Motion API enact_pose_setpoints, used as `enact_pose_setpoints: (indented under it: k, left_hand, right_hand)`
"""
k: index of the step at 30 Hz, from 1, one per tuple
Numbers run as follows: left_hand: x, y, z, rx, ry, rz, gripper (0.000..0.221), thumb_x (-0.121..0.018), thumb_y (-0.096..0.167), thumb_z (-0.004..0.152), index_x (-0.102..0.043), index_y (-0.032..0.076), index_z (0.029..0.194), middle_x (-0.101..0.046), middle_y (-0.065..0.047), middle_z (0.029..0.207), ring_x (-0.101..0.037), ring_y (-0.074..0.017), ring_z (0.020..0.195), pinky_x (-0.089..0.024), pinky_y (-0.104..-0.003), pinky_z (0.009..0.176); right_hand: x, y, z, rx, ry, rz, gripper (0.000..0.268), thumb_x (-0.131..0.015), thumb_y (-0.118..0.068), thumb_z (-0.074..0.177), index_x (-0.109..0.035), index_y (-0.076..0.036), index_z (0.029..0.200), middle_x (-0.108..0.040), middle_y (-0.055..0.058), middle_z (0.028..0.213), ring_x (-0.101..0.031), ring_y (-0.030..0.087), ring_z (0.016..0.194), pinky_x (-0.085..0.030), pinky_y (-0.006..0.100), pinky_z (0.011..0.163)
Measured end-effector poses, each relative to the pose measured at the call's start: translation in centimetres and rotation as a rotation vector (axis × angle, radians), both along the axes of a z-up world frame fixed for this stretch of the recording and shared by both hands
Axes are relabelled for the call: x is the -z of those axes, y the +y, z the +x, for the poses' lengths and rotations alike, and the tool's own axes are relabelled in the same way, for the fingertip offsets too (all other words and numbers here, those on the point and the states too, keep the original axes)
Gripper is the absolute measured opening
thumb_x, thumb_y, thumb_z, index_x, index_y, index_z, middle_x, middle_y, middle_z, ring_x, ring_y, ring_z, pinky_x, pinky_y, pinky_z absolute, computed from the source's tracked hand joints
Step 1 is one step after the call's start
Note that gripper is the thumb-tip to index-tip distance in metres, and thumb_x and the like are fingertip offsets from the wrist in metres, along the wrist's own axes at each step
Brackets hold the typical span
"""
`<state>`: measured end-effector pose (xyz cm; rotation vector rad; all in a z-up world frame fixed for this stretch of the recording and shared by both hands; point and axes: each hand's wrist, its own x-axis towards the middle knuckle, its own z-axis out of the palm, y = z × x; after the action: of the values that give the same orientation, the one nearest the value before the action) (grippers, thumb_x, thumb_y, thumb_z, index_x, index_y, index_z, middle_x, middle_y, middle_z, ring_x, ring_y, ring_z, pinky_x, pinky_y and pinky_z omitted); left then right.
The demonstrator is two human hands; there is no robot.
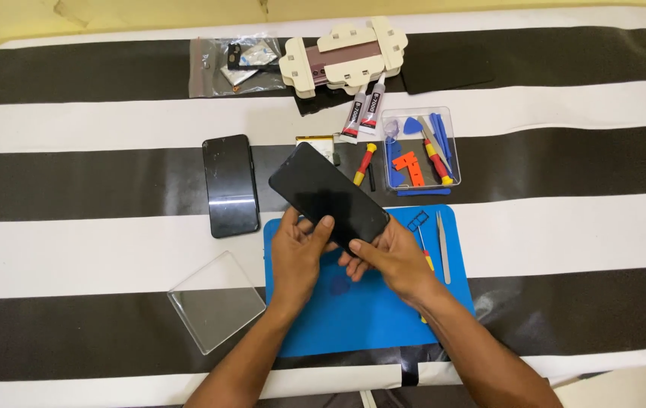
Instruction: Removing the back covers from multiple smartphones and inspecting internal components using hands and small tools.
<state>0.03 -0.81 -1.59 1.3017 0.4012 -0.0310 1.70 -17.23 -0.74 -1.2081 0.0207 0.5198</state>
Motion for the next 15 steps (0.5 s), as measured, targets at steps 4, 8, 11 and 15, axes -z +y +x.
enact_pose_setpoints:
  k: [4,8,11,15]
  left_hand:
    - [1.9,0.8,0.2,-0.05,-0.035,-0.012,0.055,-0.067,0.033,0.097,-0.055,0.001,0.14,-0.076,-0.016,0.102,-0.076,-0.0223,0.091,-0.065,-0.035,0.078]
    - [2.4,2.7,1.4,-0.253,-0.189,-0.087,0.033,-0.062,0.03,0.101,-0.062,0.007,0.124,-0.074,-0.007,0.094,-0.072,-0.0146,0.086,-0.064,-0.03,0.074]
    - [4.0,4.0,1.0,-0.243,-0.29,0.016,0.025,-0.063,0.031,0.102,-0.067,0.008,0.11,-0.075,-0.01,0.089,-0.072,-0.0148,0.084,-0.062,-0.031,0.076]
    - [2.8,3.5,0.2,-0.17,-0.503,0.108,0.031,-0.061,0.043,0.101,-0.062,0.013,0.096,-0.073,-0.006,0.078,-0.068,-0.01,0.08,-0.056,-0.027,0.078]
  right_hand:
    - [0.3,-0.2,-0.2,-0.02,-0.01,0.01,0.025,-0.065,0.001,0.094,-0.051,0.007,0.113,-0.075,0.032,0.078,-0.078,0.035,0.061,-0.067,0.04,0.048]
    - [1.0,-0.8,-0.7,-0.108,-0.125,-0.211,0.032,-0.074,-0.008,0.091,-0.059,0.004,0.117,-0.079,0.031,0.09,-0.081,0.037,0.08,-0.069,0.048,0.066]
    - [1.5,-1.7,-0.6,-0.143,-0.209,-0.421,0.042,-0.08,-0.019,0.088,-0.068,0.0,0.123,-0.08,0.027,0.106,-0.078,0.04,0.102,-0.065,0.054,0.085]
    - [-0.5,-1.5,-1.0,-0.163,-0.435,-0.507,0.043,-0.075,-0.014,0.091,-0.068,0.001,0.131,-0.08,0.026,0.11,-0.076,0.042,0.108,-0.062,0.055,0.09]
